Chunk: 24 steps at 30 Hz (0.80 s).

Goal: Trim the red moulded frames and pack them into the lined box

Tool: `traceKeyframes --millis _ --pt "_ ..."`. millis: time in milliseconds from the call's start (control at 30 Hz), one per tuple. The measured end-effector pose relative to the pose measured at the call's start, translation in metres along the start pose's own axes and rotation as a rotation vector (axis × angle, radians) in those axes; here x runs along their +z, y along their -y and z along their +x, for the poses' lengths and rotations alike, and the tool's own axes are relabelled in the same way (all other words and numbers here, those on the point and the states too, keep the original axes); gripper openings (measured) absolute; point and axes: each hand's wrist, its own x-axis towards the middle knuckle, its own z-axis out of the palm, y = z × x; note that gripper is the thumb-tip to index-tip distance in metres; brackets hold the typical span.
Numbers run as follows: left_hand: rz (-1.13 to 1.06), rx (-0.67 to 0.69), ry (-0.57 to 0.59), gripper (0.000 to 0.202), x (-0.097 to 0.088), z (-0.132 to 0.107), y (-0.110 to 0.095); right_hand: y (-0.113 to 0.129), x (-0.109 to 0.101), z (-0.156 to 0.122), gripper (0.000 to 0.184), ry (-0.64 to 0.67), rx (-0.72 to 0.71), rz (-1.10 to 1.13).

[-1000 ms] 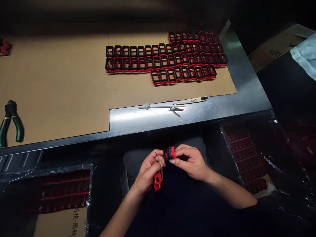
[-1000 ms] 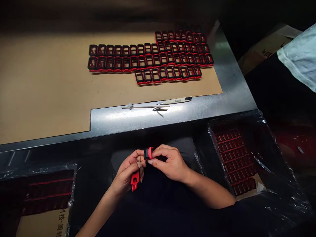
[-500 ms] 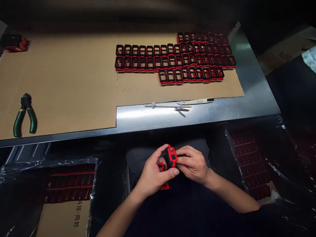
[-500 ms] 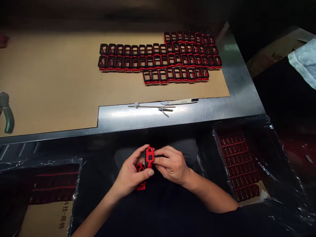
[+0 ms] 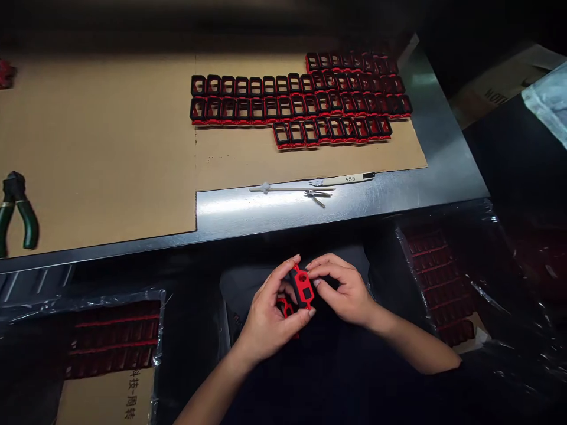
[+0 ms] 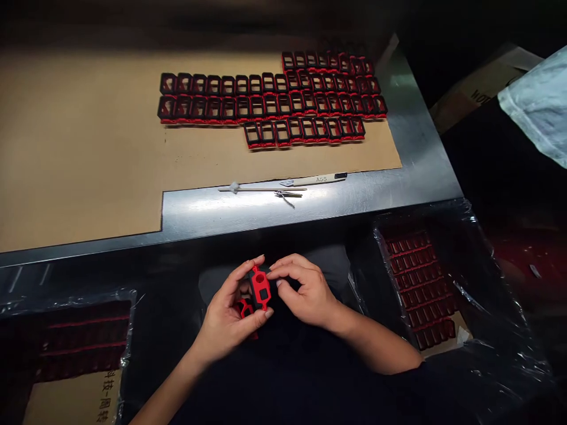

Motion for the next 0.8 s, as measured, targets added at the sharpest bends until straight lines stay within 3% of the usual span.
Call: traceKeyframes --millis 233,400,567,800 --pt "0.153 0.058 0.002 0.074 0.0004 -0.0006 0.0026 0.0015 -0.0038 0.0015 0.019 0.179 0.488 0.502" --pt "0.318 0.191 -0.028 0.076 -0.0004 0.0 0.0058 -0.0009 -0.0012 0.0026 0.025 0.232 0.527 0.657" --pt "0.455 0.279 -0.041 0.085 0.001 0.0004 0.0083 0.0009 0.0007 0.0025 0.033 0.256 0.563 0.671" --pt "0.617 0.511 -0.065 0.096 -0.0013 0.0017 0.0093 0.0019 0.0046 0.0013 0.039 0.213 0.625 0.602"
